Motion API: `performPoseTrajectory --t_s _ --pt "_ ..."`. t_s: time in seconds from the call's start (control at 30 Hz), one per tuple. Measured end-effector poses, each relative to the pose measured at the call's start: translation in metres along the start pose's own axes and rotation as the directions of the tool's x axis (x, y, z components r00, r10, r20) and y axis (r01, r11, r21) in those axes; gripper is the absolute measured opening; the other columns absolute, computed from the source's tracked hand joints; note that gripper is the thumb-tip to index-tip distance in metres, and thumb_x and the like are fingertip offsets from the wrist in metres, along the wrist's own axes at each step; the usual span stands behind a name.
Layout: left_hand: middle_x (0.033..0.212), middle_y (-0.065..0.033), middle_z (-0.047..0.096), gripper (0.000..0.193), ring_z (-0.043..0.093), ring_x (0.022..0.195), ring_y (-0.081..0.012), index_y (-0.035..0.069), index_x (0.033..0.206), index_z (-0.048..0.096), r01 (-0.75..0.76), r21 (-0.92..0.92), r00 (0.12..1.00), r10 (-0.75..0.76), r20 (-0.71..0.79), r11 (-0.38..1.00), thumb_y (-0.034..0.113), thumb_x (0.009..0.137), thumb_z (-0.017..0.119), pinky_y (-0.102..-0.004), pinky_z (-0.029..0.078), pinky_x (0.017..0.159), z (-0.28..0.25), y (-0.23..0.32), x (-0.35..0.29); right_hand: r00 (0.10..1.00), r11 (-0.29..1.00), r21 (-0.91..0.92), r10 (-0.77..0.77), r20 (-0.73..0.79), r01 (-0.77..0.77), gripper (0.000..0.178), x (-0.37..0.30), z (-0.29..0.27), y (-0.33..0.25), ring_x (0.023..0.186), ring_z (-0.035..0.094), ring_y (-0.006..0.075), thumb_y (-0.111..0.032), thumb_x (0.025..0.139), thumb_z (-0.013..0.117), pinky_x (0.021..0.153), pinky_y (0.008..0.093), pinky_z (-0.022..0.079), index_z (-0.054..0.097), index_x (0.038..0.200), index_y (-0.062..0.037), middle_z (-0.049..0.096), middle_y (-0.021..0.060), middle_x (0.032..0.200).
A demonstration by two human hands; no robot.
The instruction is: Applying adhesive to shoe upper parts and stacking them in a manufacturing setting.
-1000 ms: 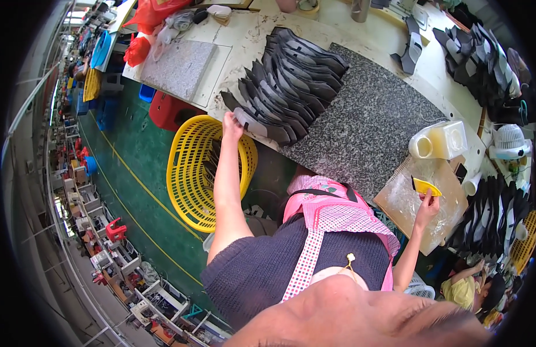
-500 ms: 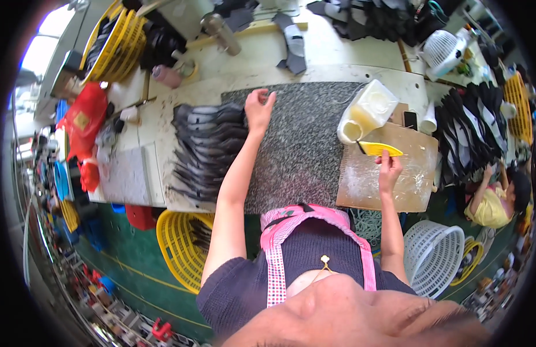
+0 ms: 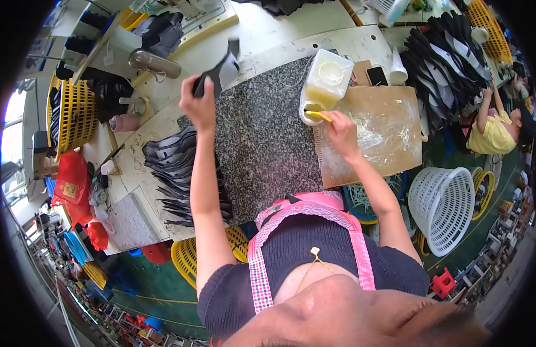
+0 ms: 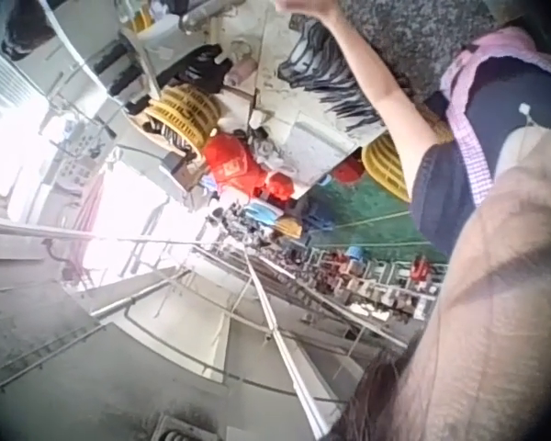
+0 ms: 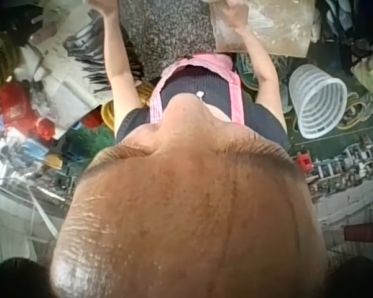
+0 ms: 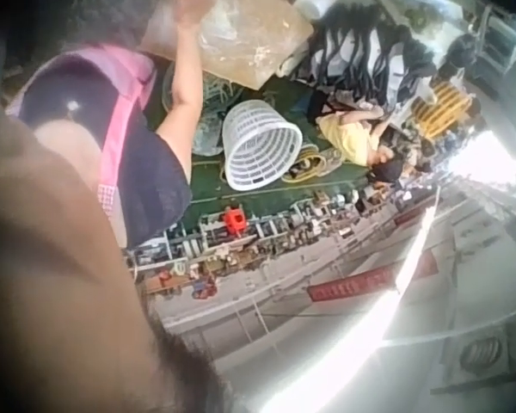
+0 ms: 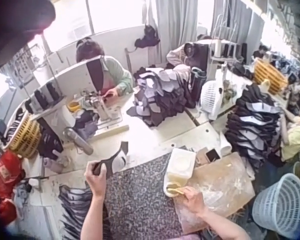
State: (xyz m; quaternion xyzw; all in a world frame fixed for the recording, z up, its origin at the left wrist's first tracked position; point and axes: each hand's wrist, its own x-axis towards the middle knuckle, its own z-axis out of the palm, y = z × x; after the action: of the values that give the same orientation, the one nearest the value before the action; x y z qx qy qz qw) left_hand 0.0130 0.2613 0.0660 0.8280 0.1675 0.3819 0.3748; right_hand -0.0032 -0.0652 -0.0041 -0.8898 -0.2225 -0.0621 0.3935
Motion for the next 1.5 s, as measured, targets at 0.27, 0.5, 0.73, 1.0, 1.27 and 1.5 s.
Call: performPoseTrajectory --t_s 0.27,0.5,0.73,1.0,1.27,1.5 --pt "0.084 -0.0052 0.062 0.014 0.058 0.08 -0.0112 0.004 0.092 0.053 0.703 -0.476 0.666 -0.254 0.702 0.528 0.003 0.081 0.062 -0.0236 0.045 0.072 -0.119 0.073 -0.112 0.843 0.74 0.416 0.514 0.159 -0.53 0.022 0.004 -0.015 0.027 0.057 0.063 0.011 -0.018 0.09 0.058 0.052 0.0235 0.051 0.064 0.085 0.0033 0.066 0.0082 0.069" --pt "0.086 -0.003 0.057 0.022 0.056 0.078 -0.0118 0.008 0.098 0.048 0.959 -0.282 0.279 -0.144 0.949 0.0 0.01 0.083 0.065 -0.0248 0.047 0.069 -0.031 0.097 -0.218 0.796 0.515 0.715 0.598 0.095 -0.473 0.022 0.014 -0.078 0.061 0.062 0.063 0.009 -0.022 0.091 0.058 0.056 0.0204 0.051 0.064 0.089 -0.0012 0.067 0.0056 0.077" --pt "0.085 -0.0121 0.063 0.039 0.06 0.077 -0.0182 0.003 0.103 0.056 0.498 -0.045 0.682 -0.36 0.636 0.866 0.012 0.07 0.075 -0.0287 0.048 0.072 0.055 0.049 -0.275 0.826 0.66 0.567 0.56 0.066 -0.493 0.023 -0.03 -0.104 0.069 0.063 0.062 0.0087 -0.023 0.091 0.058 0.058 0.021 0.05 0.064 0.087 -0.0003 0.066 0.0066 0.075" --pt "0.085 -0.0113 0.06 0.058 0.061 0.07 -0.0186 0.005 0.116 0.043 0.52 0.115 0.617 -0.466 0.634 0.846 0.003 0.067 0.075 -0.0325 0.051 0.065 0.042 0.049 -0.27 0.957 0.865 0.447 0.112 0.269 -0.227 0.015 -0.062 -0.008 0.042 0.066 0.066 0.0225 -0.01 0.084 0.057 0.059 0.0294 0.051 0.062 0.09 0.0034 0.066 0.0149 0.083" --pt "0.088 -0.0134 0.061 0.054 0.063 0.071 -0.0176 0.003 0.11 0.043 0.595 0.112 0.612 -0.539 0.579 0.796 0.004 0.068 0.076 -0.0302 0.052 0.065 0.04 0.043 -0.278 0.841 0.924 0.278 0.076 0.536 -0.261 0.014 -0.035 -0.034 0.073 0.067 0.065 0.0191 -0.007 0.086 0.053 0.062 0.0276 0.052 0.061 0.092 0.0031 0.064 0.0131 0.079" --pt "0.089 -0.0144 0.061 0.053 0.063 0.073 -0.0174 0.003 0.109 0.042 0.644 0.057 0.589 -0.543 0.599 0.763 0.003 0.068 0.076 -0.0289 0.052 0.065 0.041 0.046 -0.276 0.816 0.906 0.393 -0.107 0.569 -0.155 0.015 -0.02 -0.011 0.06 0.074 0.063 0.0242 -0.006 0.085 0.05 0.066 0.0334 0.049 0.056 0.097 0.0017 0.062 0.0159 0.082"
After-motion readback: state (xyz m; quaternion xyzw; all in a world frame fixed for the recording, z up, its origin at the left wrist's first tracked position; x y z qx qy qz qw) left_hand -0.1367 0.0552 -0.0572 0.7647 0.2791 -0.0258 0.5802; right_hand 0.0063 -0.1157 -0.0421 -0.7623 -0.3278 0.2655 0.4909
